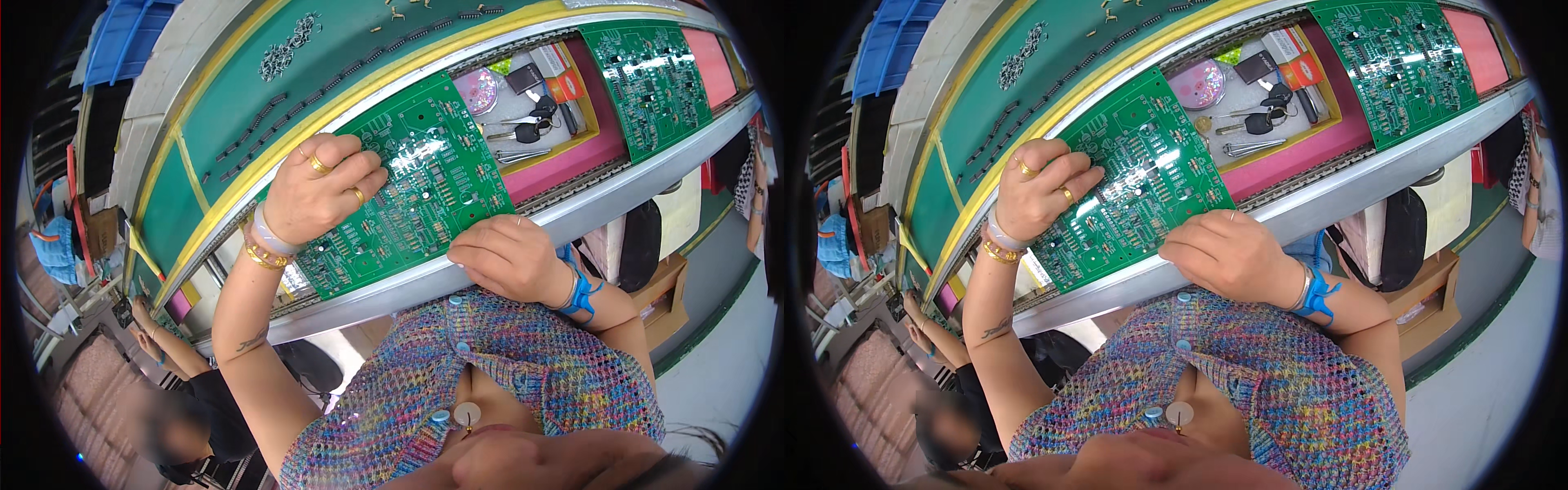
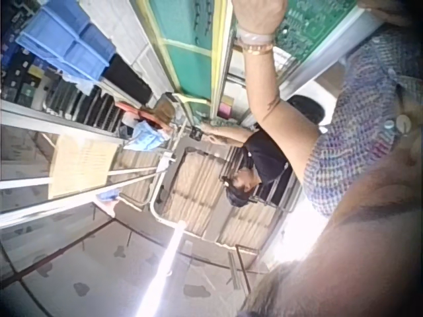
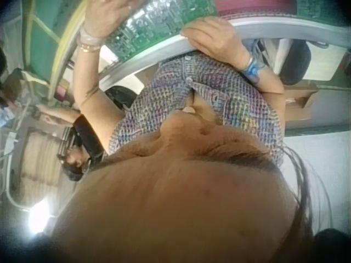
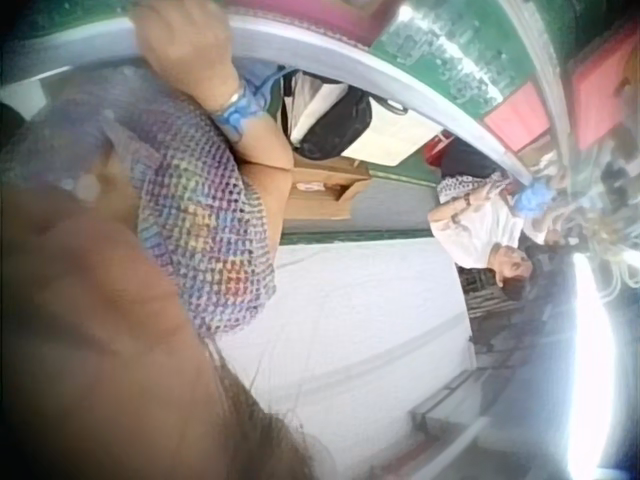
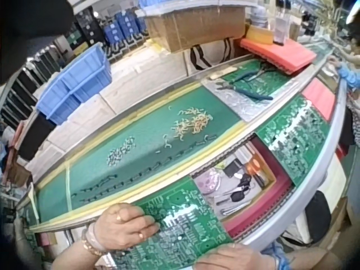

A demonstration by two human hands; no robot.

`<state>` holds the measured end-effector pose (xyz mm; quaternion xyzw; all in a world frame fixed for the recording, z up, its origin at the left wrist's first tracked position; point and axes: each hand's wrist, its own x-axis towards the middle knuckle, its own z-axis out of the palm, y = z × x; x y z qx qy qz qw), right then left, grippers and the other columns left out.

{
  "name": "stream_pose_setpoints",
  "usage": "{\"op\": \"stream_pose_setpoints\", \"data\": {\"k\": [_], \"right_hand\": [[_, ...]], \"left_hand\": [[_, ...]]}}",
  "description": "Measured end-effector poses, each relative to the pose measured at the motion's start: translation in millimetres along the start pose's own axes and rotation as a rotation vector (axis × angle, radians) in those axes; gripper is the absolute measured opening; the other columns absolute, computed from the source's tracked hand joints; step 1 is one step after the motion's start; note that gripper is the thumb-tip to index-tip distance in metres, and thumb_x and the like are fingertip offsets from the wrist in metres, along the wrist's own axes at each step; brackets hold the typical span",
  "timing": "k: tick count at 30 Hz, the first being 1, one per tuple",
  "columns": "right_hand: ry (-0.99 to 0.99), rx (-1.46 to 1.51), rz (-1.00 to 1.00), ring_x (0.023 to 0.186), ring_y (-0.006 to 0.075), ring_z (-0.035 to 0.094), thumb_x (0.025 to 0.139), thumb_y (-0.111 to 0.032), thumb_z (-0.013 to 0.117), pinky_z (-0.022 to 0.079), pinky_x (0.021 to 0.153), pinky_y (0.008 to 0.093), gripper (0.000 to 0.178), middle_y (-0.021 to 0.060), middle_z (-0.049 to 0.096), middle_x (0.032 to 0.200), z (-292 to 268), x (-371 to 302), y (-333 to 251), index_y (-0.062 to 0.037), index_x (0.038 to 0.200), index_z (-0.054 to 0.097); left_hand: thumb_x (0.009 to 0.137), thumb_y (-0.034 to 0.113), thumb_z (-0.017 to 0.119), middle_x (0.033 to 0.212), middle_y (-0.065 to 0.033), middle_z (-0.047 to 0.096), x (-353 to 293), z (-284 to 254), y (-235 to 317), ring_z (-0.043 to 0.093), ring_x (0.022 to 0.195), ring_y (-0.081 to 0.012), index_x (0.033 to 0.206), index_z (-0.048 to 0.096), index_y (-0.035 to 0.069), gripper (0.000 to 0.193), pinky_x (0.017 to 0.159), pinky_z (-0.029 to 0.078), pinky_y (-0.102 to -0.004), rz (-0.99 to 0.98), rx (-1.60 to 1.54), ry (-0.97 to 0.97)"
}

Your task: Assembling electronic components onto a printed circuit board on an assembly line.

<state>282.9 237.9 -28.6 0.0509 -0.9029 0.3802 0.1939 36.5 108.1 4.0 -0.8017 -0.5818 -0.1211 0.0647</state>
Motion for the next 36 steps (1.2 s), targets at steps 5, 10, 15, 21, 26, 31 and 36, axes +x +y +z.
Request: {"op": "stream_pose_setpoints", "data": {"k": [5, 10, 15, 21, 26, 31, 36], "right_hand": [[-0.003, -0.011, 0.004, 0.085, 0.0184, 0.063, 0.071, -0.010, 0.069, 0.050, 0.073, 0.0314, 0.024, 0.0032, 0.063, 0.096, -0.5, 0.7, -1.2, -0.0084, 0.095, 0.064], [-0.003, -0.023, 0.003, 0.085, 0.0182, 0.062, 0.071, -0.010, 0.068, 0.050, 0.072, 0.0313, 0.024, 0.0031, 0.063, 0.096, 0.7, 0.4, -0.4, -0.0085, 0.095, 0.064], [0.001, -0.018, 0.001, 0.085, 0.0178, 0.062, 0.071, -0.010, 0.068, 0.049, 0.072, 0.0313, 0.025, 0.0026, 0.063, 0.095, 1.4, 0.4, -0.4, -0.0088, 0.095, 0.063], [-0.016, 0.003, -0.033, 0.086, 0.0185, 0.062, 0.071, -0.012, 0.067, 0.049, 0.073, 0.0320, 0.024, 0.0025, 0.062, 0.096, -1.4, 0.6, -0.6, -0.0085, 0.095, 0.063], [-0.156, -0.021, -0.198, 0.107, 0.0239, 0.056, 0.078, -0.020, 0.062, 0.043, 0.094, 0.0398, 0.028, 0.0063, 0.061, 0.107, 18.8, 7.6, -12.2, -0.0061, 0.101, 0.062], [-0.422, -0.042, -0.290, 0.133, 0.0268, 0.036, 0.083, -0.032, 0.057, 0.021, 0.113, 0.0491, 0.046, 0.0112, 0.052, 0.129, 40.9, 16.8, -30.3, -0.0030, 0.119, 0.055], [-0.538, -0.145, -0.216, 0.138, 0.0268, 0.027, 0.084, -0.041, 0.057, 0.014, 0.114, 0.0522, 0.060, 0.0111, 0.040, 0.142, 33.5, 12.8, -33.1, -0.0047, 0.130, 0.047]], "left_hand": [[0.059, 0.013, 0.062, 0.092, 0.0012, 0.059, 1.4, -0.6, -0.5, 0.055, 0.087, -0.0181, 0.091, 0.068, 0.012, 0.033, 0.073, 0.048, -0.0322, 0.031, 0.005, -0.010], [0.064, 0.010, 0.067, 0.092, 0.0010, 0.058, 5.3, -0.1, -1.8, 0.055, 0.090, -0.0165, 0.083, 0.065, 0.009, 0.019, 0.077, 0.046, -0.0294, 0.076, 0.012, 0.006], [0.066, 0.010, 0.067, 0.095, 0.0003, 0.059, -4.6, 1.0, 1.0, 0.055, 0.088, -0.0165, 0.086, 0.067, 0.008, 0.021, 0.078, 0.046, -0.0293, 0.098, 0.024, -0.017], [0.068, 0.011, 0.074, 0.096, -0.0016, 0.061, -31.7, -9.1, -2.8, 0.053, 0.089, -0.0199, 0.091, 0.072, 0.014, 0.023, 0.076, 0.044, -0.0352, -0.418, 0.301, 0.252], [0.070, 0.014, 0.075, 0.091, -0.0015, 0.061, -26.2, -14.7, -32.6, 0.052, 0.090, -0.0243, 0.086, 0.073, 0.013, 0.016, 0.076, 0.043, -0.0379, -0.737, 0.329, 0.207], [0.071, 0.017, 0.073, 0.088, 0.0007, 0.060, -24.2, -6.2, -46.5, 0.053, 0.090, -0.0242, 0.083, 0.073, 0.013, 0.012, 0.075, 0.043, -0.0373, -0.734, 0.376, 0.149], [0.072, 0.017, 0.072, 0.086, 0.0010, 0.060, -27.6, -3.4, -56.6, 0.053, 0.090, -0.0241, 0.081, 0.072, 0.013, 0.010, 0.075, 0.043, -0.0371, -0.683, 0.325, 0.167]]}}
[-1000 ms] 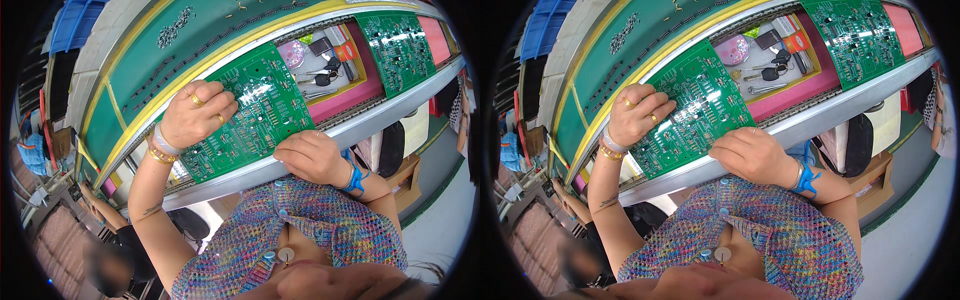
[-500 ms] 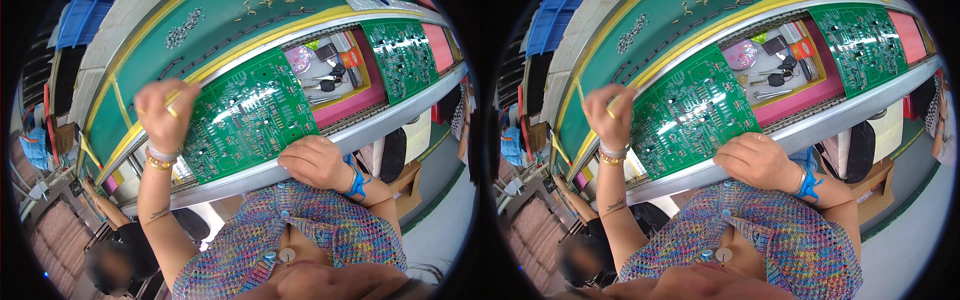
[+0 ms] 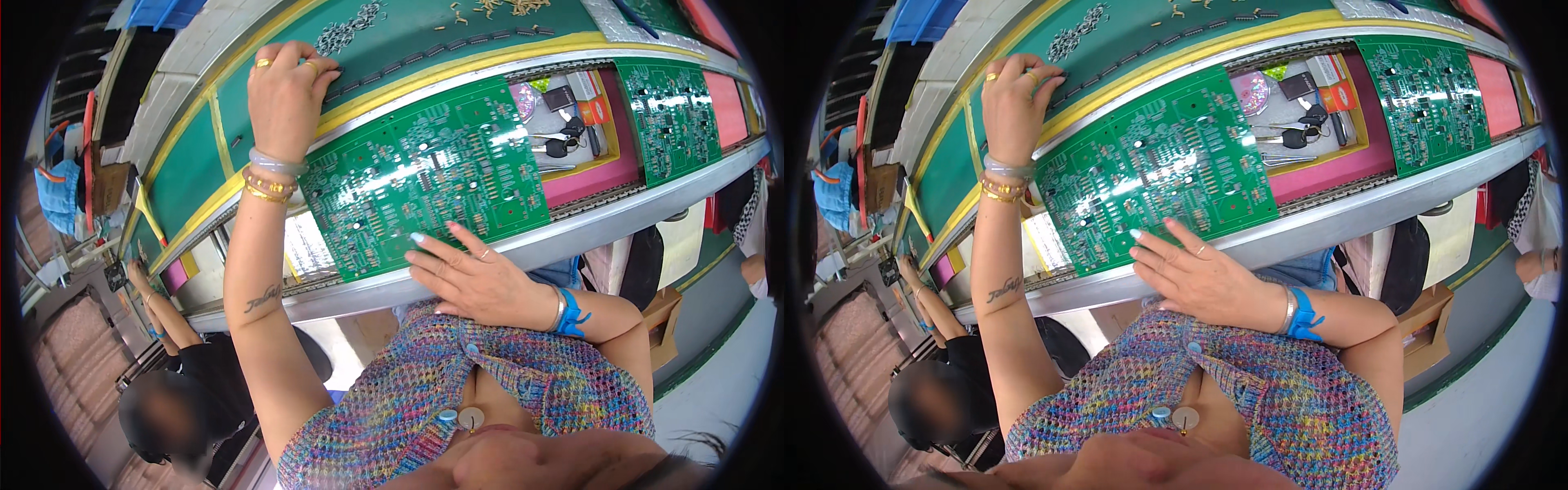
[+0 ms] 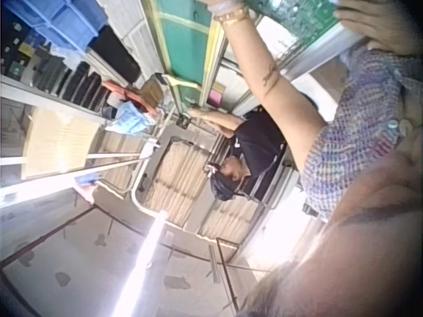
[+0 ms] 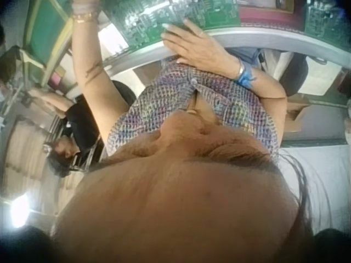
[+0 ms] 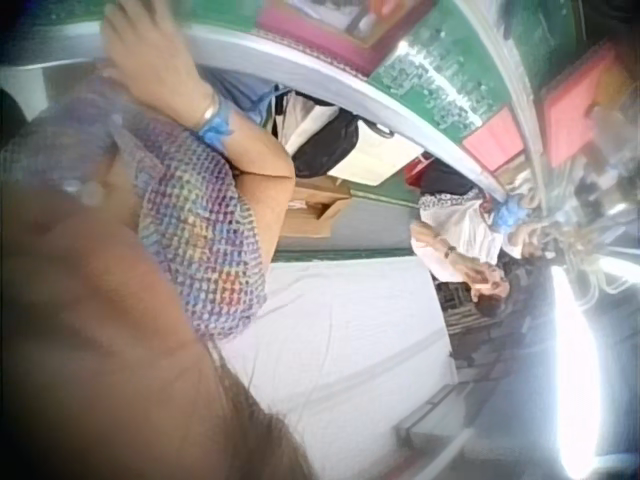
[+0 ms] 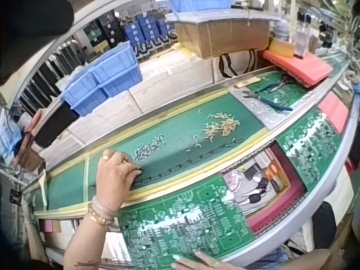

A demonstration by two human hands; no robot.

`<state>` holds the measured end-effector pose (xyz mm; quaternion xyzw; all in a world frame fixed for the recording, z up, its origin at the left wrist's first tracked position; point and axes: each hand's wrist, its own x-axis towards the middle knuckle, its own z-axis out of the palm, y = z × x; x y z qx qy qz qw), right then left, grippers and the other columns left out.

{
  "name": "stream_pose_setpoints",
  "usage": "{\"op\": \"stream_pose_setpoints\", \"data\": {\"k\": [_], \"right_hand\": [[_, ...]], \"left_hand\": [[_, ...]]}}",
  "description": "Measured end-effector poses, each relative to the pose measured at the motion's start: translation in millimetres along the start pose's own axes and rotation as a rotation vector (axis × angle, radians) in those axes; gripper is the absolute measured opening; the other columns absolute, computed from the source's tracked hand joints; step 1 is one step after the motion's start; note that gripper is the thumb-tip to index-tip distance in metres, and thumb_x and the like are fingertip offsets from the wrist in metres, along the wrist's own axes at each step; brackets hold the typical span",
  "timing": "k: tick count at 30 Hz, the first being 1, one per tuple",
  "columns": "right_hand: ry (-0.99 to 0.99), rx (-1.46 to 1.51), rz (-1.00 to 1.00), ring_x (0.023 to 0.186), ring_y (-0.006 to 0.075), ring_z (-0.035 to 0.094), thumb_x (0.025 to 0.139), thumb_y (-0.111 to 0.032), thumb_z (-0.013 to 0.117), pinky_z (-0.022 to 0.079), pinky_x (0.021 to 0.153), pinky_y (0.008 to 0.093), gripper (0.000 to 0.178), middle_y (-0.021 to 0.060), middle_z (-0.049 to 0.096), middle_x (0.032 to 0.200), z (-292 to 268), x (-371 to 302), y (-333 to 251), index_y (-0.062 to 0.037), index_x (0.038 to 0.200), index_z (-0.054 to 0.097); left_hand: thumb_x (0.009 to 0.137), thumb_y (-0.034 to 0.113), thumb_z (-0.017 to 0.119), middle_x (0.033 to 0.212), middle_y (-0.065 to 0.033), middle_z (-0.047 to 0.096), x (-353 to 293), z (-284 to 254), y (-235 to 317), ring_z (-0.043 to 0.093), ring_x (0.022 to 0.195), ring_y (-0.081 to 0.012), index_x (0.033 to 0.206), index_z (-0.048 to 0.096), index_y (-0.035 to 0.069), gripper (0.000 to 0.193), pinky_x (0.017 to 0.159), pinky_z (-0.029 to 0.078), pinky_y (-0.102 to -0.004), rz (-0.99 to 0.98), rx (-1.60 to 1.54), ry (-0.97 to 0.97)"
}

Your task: Assembling electronic components onto a printed circuit board on an assembly line.

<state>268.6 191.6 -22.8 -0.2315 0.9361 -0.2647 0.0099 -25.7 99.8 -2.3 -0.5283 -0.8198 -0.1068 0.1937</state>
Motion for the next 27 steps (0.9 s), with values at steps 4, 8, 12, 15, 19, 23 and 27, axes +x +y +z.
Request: {"op": "stream_pose_setpoints", "data": {"k": [4, 8, 12, 15, 19, 23, 27], "right_hand": [[0.028, 0.011, 0.063, 0.137, 0.0274, 0.029, 0.081, -0.036, 0.062, 0.017, 0.114, 0.0530, 0.056, 0.0109, 0.043, 0.140, -6.4, -12.8, 4.9, -0.0038, 0.126, 0.051], [0.045, -0.010, 0.102, 0.135, 0.0257, 0.032, 0.078, -0.032, 0.065, 0.020, 0.113, 0.0525, 0.054, 0.0078, 0.045, 0.139, -6.9, -18.7, 6.7, -0.0071, 0.124, 0.053], [0.041, -0.022, 0.129, 0.134, 0.0234, 0.035, 0.077, -0.032, 0.066, 0.021, 0.113, 0.0516, 0.050, 0.0041, 0.046, 0.138, -9.3, -18.5, 6.7, -0.0110, 0.121, 0.054], [0.050, -0.033, 0.142, 0.133, 0.0233, 0.037, 0.077, -0.031, 0.067, 0.022, 0.113, 0.0509, 0.049, 0.0028, 0.047, 0.138, -8.3, -18.4, 7.5, -0.0122, 0.120, 0.055], [0.049, -0.032, 0.150, 0.133, 0.0231, 0.037, 0.076, -0.032, 0.067, 0.023, 0.113, 0.0506, 0.050, 0.0024, 0.047, 0.137, -8.4, -17.1, 7.1, -0.0123, 0.120, 0.055], [0.056, -0.033, 0.159, 0.133, 0.0228, 0.037, 0.076, -0.032, 0.066, 0.024, 0.113, 0.0501, 0.050, 0.0016, 0.048, 0.137, -6.8, -18.1, 6.4, -0.0128, 0.120, 0.056], [0.061, -0.031, 0.164, 0.133, 0.0224, 0.037, 0.077, -0.033, 0.066, 0.024, 0.113, 0.0498, 0.048, 0.0014, 0.048, 0.137, -6.6, -17.7, 6.6, -0.0130, 0.120, 0.056]], "left_hand": [[0.068, 0.014, 0.071, 0.087, 0.0027, 0.060, -8.0, -30.7, 8.7, 0.053, 0.089, -0.0221, 0.081, 0.070, 0.014, 0.013, 0.075, 0.045, -0.0366, 0.197, -0.129, 0.065], [0.062, 0.012, 0.068, 0.090, 0.0035, 0.060, -64.5, -60.5, 12.5, 0.054, 0.087, -0.0195, 0.083, 0.070, 0.015, 0.021, 0.073, 0.047, -0.0348, 0.332, -0.201, -0.007], [0.057, 0.012, 0.065, 0.092, 0.0022, 0.060, -93.6, -62.1, 9.5, 0.055, 0.085, -0.0179, 0.087, 0.070, 0.013, 0.030, 0.071, 0.049, -0.0319, 0.433, -0.208, -0.138], [0.059, 0.012, 0.065, 0.095, 0.0012, 0.060, -94.5, -56.6, 5.9, 0.055, 0.087, -0.0177, 0.089, 0.069, 0.011, 0.031, 0.072, 0.050, -0.0314, 0.483, -0.202, -0.126], [0.061, 0.012, 0.065, 0.095, 0.0005, 0.060, -88.4, -47.9, 2.2, 0.055, 0.091, -0.0180, 0.090, 0.068, 0.011, 0.029, 0.077, 0.050, -0.0318, 0.541, -0.224, -0.113], [0.061, 0.012, 0.065, 0.096, 0.0004, 0.060, -85.6, -44.1, 2.8, 0.055, 0.092, -0.0183, 0.089, 0.068, 0.011, 0.028, 0.081, 0.049, -0.0324, 0.586, -0.273, -0.131], [0.061, 0.012, 0.065, 0.098, 0.0004, 0.060, -85.7, -42.5, 2.5, 0.054, 0.092, -0.0182, 0.088, 0.067, 0.011, 0.027, 0.082, 0.048, -0.0325, 0.601, -0.284, -0.139]]}}
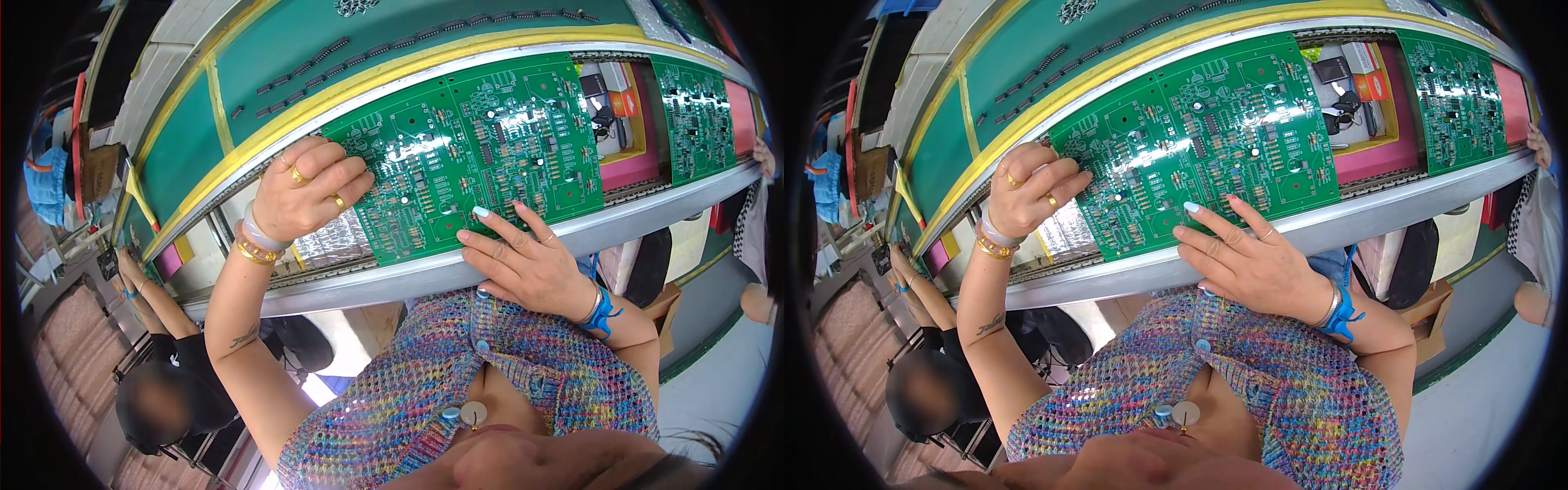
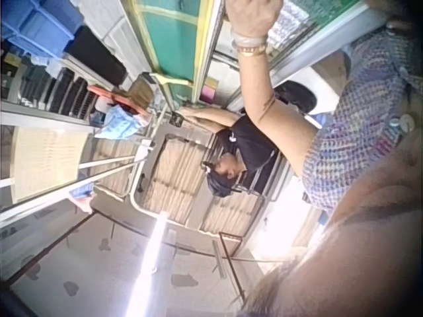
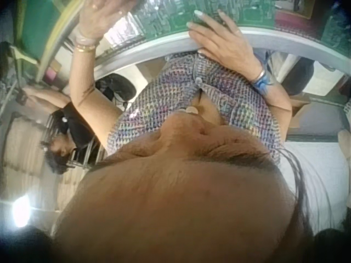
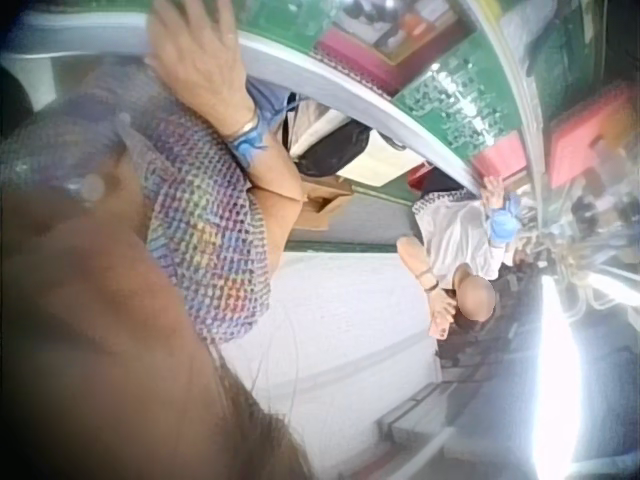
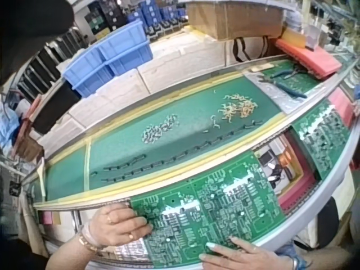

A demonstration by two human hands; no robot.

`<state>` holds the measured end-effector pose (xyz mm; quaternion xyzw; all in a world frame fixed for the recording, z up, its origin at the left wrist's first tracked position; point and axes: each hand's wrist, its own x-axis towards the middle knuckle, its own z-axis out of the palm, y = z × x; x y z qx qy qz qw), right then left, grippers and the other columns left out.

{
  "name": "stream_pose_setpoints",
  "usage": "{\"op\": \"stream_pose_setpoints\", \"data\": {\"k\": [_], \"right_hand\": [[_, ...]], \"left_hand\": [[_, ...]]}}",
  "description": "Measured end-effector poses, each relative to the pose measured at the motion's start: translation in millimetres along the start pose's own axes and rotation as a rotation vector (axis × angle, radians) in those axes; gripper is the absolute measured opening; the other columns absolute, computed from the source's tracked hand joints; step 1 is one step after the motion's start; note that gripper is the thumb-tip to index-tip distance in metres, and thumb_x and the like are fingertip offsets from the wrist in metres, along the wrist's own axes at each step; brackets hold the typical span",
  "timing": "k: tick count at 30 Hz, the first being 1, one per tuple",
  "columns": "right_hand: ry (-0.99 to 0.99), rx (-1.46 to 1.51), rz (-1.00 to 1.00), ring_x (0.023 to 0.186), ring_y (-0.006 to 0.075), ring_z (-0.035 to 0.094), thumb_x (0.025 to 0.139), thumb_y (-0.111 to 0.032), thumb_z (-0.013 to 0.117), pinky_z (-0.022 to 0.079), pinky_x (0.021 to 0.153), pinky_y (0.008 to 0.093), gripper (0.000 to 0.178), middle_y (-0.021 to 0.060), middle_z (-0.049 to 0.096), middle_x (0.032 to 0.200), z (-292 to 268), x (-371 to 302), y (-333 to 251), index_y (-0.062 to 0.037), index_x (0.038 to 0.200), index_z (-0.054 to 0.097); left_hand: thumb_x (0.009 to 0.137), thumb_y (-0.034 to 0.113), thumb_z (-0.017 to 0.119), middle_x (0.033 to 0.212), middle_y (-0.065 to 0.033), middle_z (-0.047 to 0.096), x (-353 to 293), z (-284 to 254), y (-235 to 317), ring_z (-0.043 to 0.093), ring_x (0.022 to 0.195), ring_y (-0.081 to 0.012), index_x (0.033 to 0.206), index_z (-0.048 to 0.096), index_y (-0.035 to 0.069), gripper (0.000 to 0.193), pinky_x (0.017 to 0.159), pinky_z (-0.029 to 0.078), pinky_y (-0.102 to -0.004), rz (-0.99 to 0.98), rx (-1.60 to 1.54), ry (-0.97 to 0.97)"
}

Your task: Assembling electronic components onto a printed circuit board on an assembly line.

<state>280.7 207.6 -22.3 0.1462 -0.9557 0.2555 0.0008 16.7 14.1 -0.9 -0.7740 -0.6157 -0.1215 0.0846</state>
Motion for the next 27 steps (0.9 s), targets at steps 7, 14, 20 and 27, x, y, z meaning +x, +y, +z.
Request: {"op": "stream_pose_setpoints", "data": {"k": [7, 14, 20, 27], "right_hand": [[0.005, 0.028, 0.000, 0.132, 0.0223, 0.038, 0.078, -0.033, 0.066, 0.024, 0.113, 0.0490, 0.047, 0.0018, 0.048, 0.137, 0.9, -0.5, 0.4, -0.0130, 0.119, 0.057], [0.023, 0.032, -0.002, 0.131, 0.0222, 0.039, 0.078, -0.033, 0.066, 0.024, 0.112, 0.0482, 0.047, 0.0017, 0.048, 0.136, 0.9, -0.4, 1.4, -0.0129, 0.119, 0.057], [0.022, 0.034, -0.001, 0.131, 0.0219, 0.039, 0.078, -0.032, 0.067, 0.025, 0.112, 0.0481, 0.047, 0.0013, 0.049, 0.135, 1.3, -0.2, 2.2, -0.0132, 0.120, 0.057], [0.021, 0.045, 0.003, 0.131, 0.0223, 0.039, 0.078, -0.032, 0.067, 0.025, 0.112, 0.0483, 0.047, 0.0016, 0.049, 0.135, 1.9, -0.9, 2.4, -0.0129, 0.119, 0.056]], "left_hand": [[0.062, 0.011, 0.066, 0.097, 0.0005, 0.059, 1.0, 0.4, 0.7, 0.054, 0.092, -0.0181, 0.090, 0.067, 0.011, 0.028, 0.084, 0.048, -0.0324, 0.001, 0.028, -0.011], [0.063, 0.011, 0.067, 0.097, 0.0010, 0.059, 0.1, -0.2, 1.2, 0.054, 0.092, -0.0172, 0.090, 0.066, 0.012, 0.026, 0.085, 0.048, -0.0321, 0.002, 0.015, -0.016], [0.063, 0.011, 0.067, 0.097, 0.0010, 0.059, -2.0, 4.4, 0.6, 0.054, 0.092, -0.0171, 0.091, 0.066, 0.012, 0.028, 0.085, 0.047, -0.0319, 0.033, 0.040, 0.002], [0.063, 0.010, 0.067, 0.096, 0.0001, 0.059, -2.4, 6.8, -1.9, 0.054, 0.091, -0.0175, 0.091, 0.067, 0.011, 0.027, 0.084, 0.048, -0.0323, 0.062, 0.021, 0.010]]}}
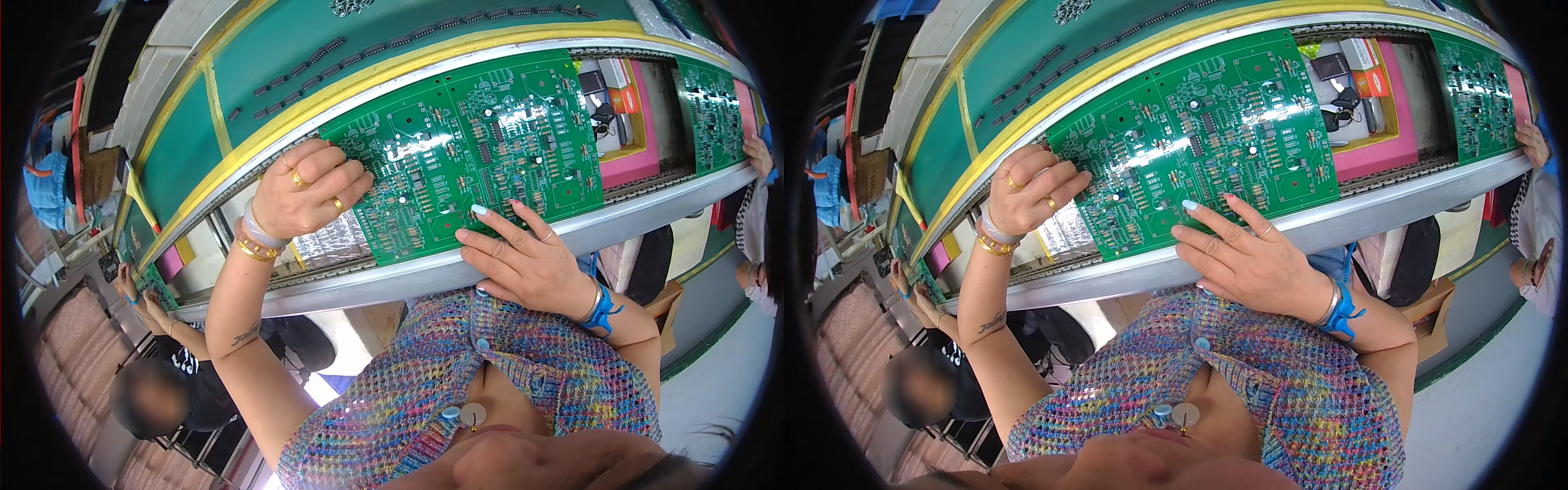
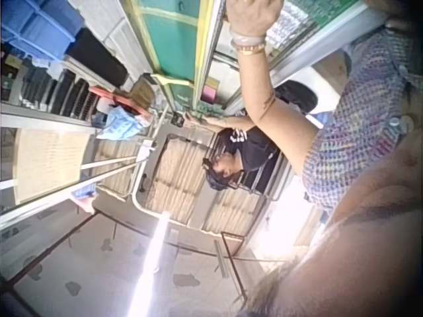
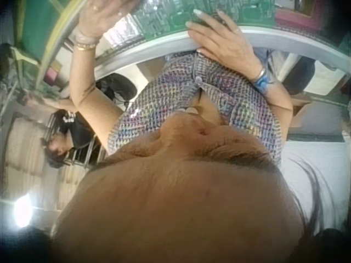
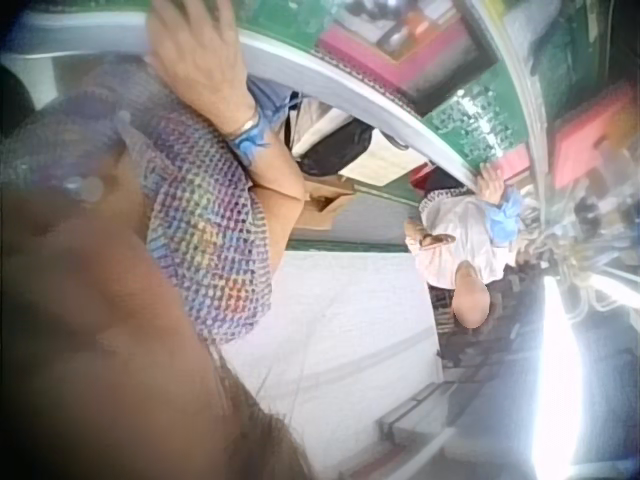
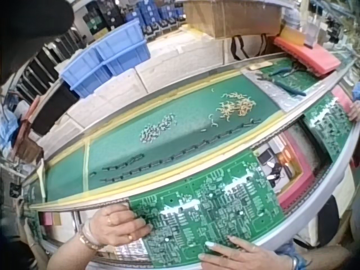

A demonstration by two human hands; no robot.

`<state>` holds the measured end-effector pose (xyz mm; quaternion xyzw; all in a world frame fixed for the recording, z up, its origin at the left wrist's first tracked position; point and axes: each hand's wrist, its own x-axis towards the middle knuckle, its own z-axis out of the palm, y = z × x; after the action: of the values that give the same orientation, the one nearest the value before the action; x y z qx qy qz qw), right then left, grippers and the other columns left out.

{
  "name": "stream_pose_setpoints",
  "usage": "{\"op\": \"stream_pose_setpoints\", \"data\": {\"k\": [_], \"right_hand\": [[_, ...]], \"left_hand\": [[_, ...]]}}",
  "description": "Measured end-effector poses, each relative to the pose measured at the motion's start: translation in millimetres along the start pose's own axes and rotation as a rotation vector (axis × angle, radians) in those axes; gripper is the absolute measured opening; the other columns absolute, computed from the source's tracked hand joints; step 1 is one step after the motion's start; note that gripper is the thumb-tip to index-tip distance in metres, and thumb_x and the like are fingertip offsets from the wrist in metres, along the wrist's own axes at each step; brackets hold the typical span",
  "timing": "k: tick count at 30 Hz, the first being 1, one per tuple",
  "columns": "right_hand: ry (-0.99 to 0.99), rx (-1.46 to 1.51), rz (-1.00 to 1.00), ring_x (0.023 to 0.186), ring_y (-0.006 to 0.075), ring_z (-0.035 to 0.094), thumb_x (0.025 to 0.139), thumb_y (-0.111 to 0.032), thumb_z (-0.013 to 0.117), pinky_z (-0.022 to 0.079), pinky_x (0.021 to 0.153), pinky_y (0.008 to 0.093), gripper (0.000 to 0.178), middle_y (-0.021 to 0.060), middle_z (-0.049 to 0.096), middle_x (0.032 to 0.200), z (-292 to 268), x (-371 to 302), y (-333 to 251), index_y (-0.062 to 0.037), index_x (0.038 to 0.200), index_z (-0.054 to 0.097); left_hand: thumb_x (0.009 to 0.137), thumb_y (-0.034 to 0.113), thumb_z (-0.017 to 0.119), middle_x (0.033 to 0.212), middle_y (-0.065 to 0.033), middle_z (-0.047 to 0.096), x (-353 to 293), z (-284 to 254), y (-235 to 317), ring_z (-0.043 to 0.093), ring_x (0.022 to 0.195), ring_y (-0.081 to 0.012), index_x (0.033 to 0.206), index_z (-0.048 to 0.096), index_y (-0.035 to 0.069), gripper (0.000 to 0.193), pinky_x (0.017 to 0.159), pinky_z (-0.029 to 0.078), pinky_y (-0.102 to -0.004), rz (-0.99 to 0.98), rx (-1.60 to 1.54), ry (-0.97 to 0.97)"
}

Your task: Assembling electronic components onto a printed circuit board on an assembly line.

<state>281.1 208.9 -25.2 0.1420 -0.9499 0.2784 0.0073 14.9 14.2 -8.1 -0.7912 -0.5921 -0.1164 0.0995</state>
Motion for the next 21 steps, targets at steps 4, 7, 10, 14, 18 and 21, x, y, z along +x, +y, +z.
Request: {"op": "stream_pose_setpoints", "data": {"k": [4, 7, 10, 14, 18, 21], "right_hand": [[0.002, 0.009, -0.006, 0.131, 0.0226, 0.039, 0.077, -0.032, 0.067, 0.025, 0.112, 0.0485, 0.047, 0.0017, 0.050, 0.135, -0.3, 1.8, -0.1, -0.0128, 0.119, 0.057], [-0.004, 0.002, -0.001, 0.131, 0.0227, 0.039, 0.077, -0.032, 0.068, 0.026, 0.112, 0.0486, 0.047, 0.0017, 0.050, 0.135, 0.0, 2.7, -0.4, -0.0127, 0.118, 0.057], [-0.004, -0.002, -0.002, 0.131, 0.0227, 0.040, 0.077, -0.032, 0.068, 0.026, 0.111, 0.0485, 0.047, 0.0016, 0.050, 0.134, -0.5, 2.0, -2.6, -0.0127, 0.118, 0.057], [0.005, 0.017, -0.004, 0.131, 0.0225, 0.040, 0.077, -0.031, 0.068, 0.027, 0.111, 0.0482, 0.046, 0.0015, 0.051, 0.134, 1.2, 2.8, 0.4, -0.0130, 0.117, 0.057], [0.010, 0.003, -0.010, 0.131, 0.0228, 0.040, 0.077, -0.031, 0.068, 0.027, 0.111, 0.0482, 0.046, 0.0017, 0.051, 0.134, -2.2, 2.9, 0.8, -0.0130, 0.117, 0.057], [0.019, -0.003, -0.013, 0.129, 0.0232, 0.043, 0.077, -0.029, 0.068, 0.028, 0.111, 0.0483, 0.042, 0.0016, 0.053, 0.131, -6.0, 2.2, 1.4, -0.0127, 0.114, 0.059]], "left_hand": [[0.063, 0.010, 0.067, 0.093, -0.0005, 0.059, 0.9, -1.7, -0.6, 0.054, 0.090, -0.0182, 0.089, 0.066, 0.010, 0.026, 0.083, 0.048, -0.0321, 0.015, 0.023, 0.003], [0.063, 0.010, 0.067, 0.091, -0.0011, 0.059, 5.6, -1.6, -3.8, 0.055, 0.089, -0.0187, 0.087, 0.066, 0.008, 0.024, 0.082, 0.048, -0.0319, 0.048, 0.018, 0.012], [0.061, 0.010, 0.067, 0.092, -0.0022, 0.059, 5.7, -4.8, -5.5, 0.055, 0.089, -0.0191, 0.088, 0.067, 0.007, 0.027, 0.081, 0.049, -0.0320, 0.084, 0.007, -0.010], [0.063, 0.013, 0.065, 0.097, -0.0002, 0.059, -9.4, -11.6, -0.2, 0.053, 0.092, -0.0178, 0.102, 0.069, 0.009, 0.040, 0.084, 0.048, -0.0322, -0.044, 0.043, -0.029], [0.065, 0.014, 0.063, 0.103, 0.0018, 0.056, -16.1, -9.9, 10.9, 0.051, 0.095, -0.0163, 0.108, 0.067, 0.011, 0.043, 0.086, 0.046, -0.0324, -0.094, 0.119, -0.138], [0.066, 0.014, 0.062, 0.102, 0.0014, 0.057, -13.9, -11.6, 14.3, 0.052, 0.094, -0.0168, 0.106, 0.068, 0.012, 0.041, 0.084, 0.046, -0.0326, -0.115, 0.145, -0.126]]}}
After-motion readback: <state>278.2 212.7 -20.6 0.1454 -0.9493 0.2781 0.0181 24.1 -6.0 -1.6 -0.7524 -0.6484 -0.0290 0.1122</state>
